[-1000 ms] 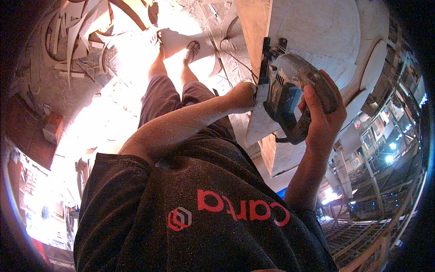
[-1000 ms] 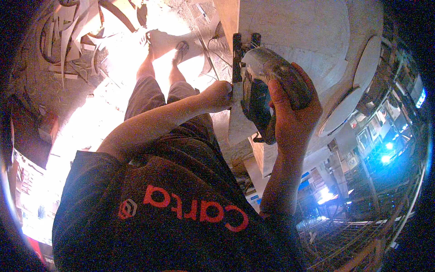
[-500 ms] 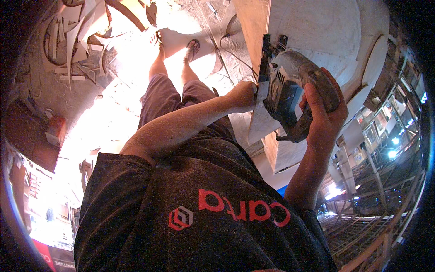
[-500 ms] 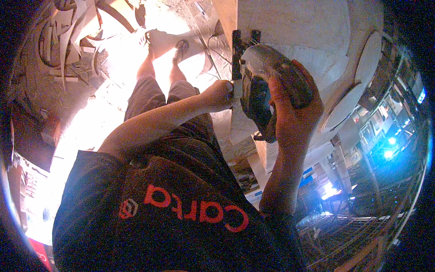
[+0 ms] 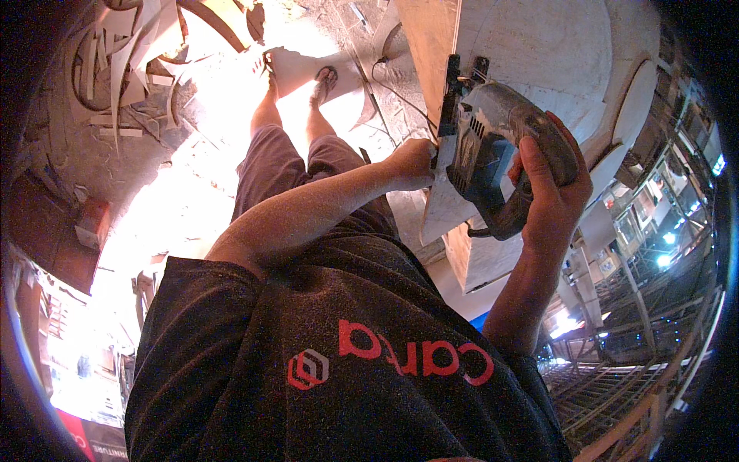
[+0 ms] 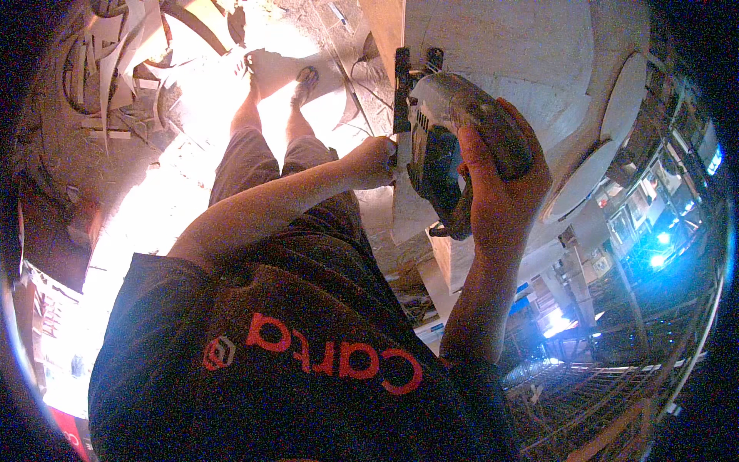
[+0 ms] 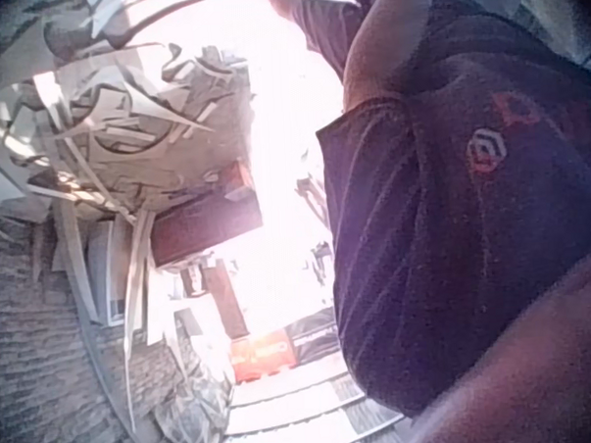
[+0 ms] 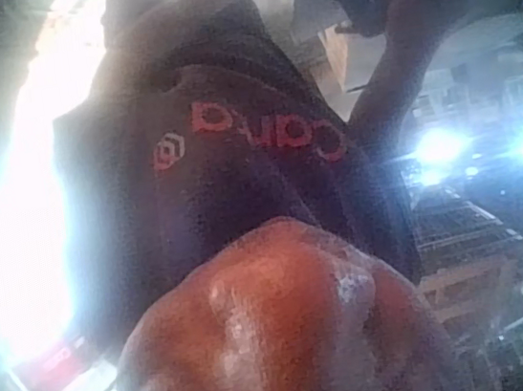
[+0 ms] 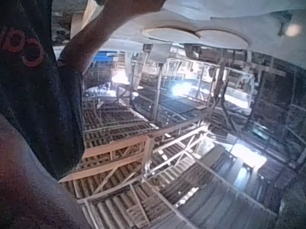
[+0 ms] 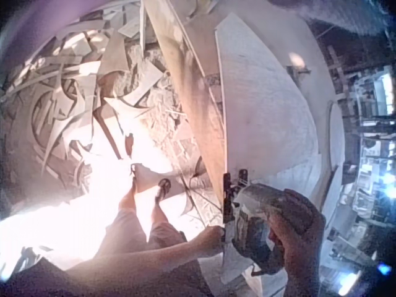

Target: The person uses a jigsaw to cut a circular shape out of a large sheet of plywood. They guide the tool along a marked line, remove the cut piece, and place it aside.

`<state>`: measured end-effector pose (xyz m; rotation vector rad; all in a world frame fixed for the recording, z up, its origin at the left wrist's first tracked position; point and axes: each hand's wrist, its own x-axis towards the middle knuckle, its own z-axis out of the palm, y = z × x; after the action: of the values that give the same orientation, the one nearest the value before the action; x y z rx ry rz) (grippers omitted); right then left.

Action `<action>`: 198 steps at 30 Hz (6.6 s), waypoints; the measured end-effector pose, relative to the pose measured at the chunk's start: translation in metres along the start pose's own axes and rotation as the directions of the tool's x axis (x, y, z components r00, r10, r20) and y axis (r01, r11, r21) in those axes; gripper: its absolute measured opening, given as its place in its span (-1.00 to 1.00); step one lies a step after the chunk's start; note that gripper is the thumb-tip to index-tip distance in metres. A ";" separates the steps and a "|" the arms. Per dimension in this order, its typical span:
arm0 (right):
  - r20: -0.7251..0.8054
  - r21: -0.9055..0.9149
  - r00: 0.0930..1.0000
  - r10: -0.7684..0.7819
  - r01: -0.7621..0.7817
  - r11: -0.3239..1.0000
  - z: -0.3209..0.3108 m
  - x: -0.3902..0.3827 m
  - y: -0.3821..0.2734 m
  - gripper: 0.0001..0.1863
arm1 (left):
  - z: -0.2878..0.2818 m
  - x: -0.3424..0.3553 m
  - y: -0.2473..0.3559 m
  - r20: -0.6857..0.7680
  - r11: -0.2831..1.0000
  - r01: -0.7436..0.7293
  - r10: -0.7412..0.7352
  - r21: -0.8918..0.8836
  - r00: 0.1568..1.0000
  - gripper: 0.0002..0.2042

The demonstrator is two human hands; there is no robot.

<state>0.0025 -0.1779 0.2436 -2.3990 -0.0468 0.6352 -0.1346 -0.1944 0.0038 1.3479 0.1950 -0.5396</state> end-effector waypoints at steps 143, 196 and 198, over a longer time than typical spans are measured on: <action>0.231 -0.052 0.930 -0.286 0.306 0.951 -0.088 -0.081 0.191 -0.43 | -0.102 0.036 0.052 -0.616 0.976 -0.042 -0.102 -0.215 0.781 -0.69; 0.248 -0.133 0.916 -0.316 0.356 0.925 -0.081 -0.071 0.170 -0.50 | -0.083 0.027 0.081 -0.748 0.978 -0.118 -0.053 -0.173 0.662 -0.77; 0.249 -0.125 0.907 -0.339 0.377 0.918 -0.080 -0.070 0.170 -0.50 | -0.084 0.023 0.083 -0.745 0.975 -0.106 -0.079 -0.197 0.662 -0.77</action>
<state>-0.0445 -0.3723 0.2251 -2.3784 -0.6506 0.7423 -0.0614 -0.1093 0.0466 1.2773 0.9087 0.1008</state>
